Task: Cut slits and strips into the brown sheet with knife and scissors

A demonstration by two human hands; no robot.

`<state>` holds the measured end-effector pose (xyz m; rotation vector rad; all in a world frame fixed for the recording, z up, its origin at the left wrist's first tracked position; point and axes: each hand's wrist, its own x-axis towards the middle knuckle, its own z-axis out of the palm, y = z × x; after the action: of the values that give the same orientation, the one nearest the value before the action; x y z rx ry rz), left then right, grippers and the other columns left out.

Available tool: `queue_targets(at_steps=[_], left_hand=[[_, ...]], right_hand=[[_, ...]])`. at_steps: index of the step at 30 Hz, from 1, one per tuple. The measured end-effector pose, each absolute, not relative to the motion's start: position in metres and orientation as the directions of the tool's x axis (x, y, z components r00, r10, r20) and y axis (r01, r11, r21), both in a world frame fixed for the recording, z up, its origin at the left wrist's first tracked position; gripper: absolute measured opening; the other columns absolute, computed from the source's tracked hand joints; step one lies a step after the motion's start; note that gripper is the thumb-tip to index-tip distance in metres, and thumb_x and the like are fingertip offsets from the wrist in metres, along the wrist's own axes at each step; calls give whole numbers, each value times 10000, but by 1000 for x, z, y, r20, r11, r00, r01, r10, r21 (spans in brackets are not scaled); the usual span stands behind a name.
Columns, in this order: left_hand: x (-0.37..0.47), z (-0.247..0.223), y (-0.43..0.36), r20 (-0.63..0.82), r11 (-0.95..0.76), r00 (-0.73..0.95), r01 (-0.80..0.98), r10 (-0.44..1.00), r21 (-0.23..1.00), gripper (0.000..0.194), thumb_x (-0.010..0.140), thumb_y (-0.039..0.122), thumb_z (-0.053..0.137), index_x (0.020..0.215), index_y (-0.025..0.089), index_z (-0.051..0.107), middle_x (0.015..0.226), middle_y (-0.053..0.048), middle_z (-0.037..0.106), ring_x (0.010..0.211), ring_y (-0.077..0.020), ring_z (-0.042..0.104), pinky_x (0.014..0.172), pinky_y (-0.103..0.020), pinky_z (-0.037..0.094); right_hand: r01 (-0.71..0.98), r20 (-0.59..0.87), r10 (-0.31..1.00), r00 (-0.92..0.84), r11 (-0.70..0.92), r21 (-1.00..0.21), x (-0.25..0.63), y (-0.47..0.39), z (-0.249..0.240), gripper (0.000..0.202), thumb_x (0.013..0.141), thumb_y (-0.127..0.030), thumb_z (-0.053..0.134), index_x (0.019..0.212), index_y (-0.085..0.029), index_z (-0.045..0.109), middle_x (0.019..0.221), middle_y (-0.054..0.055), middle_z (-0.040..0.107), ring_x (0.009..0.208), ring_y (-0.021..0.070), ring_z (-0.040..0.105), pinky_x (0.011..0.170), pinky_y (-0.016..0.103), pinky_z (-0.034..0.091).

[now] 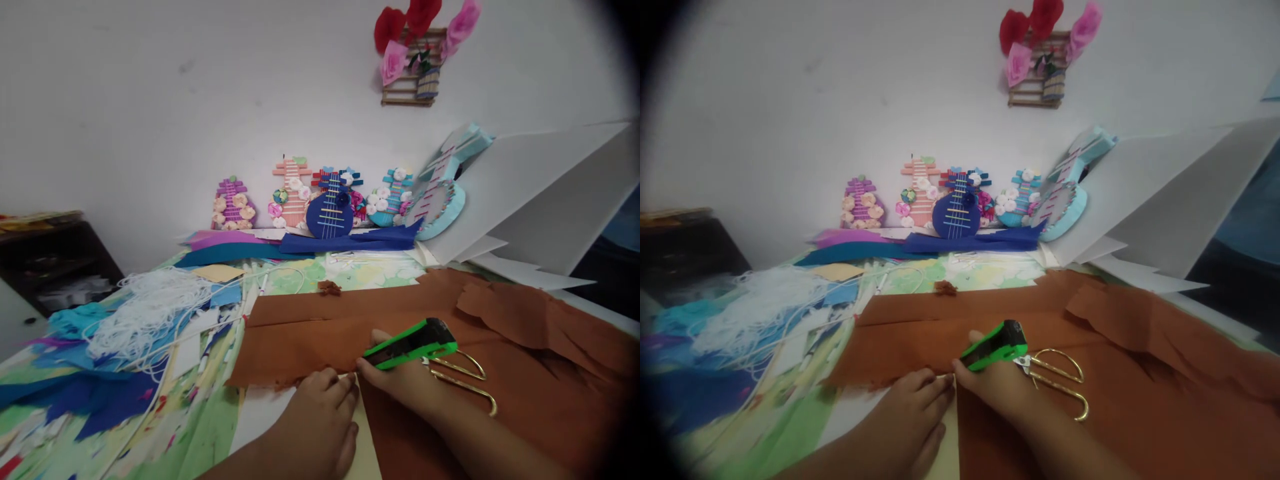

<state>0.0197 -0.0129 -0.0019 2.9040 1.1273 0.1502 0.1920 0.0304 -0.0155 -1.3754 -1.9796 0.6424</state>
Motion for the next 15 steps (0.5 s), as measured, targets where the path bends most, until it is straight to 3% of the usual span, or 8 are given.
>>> queue_targets(at_steps=[15], left_hand=[[19,4,-14,40,-719,719,689,694,87,430,819,308,388,1199,119,458,1210,-80,492,1021,-262,451,884,-392,361]], right_hand=[[646,148,966,-210,251,-721,192,28,-10,281,683,-402,512,619,-218,311,533,-48,398,500,115,410,478,241,301]])
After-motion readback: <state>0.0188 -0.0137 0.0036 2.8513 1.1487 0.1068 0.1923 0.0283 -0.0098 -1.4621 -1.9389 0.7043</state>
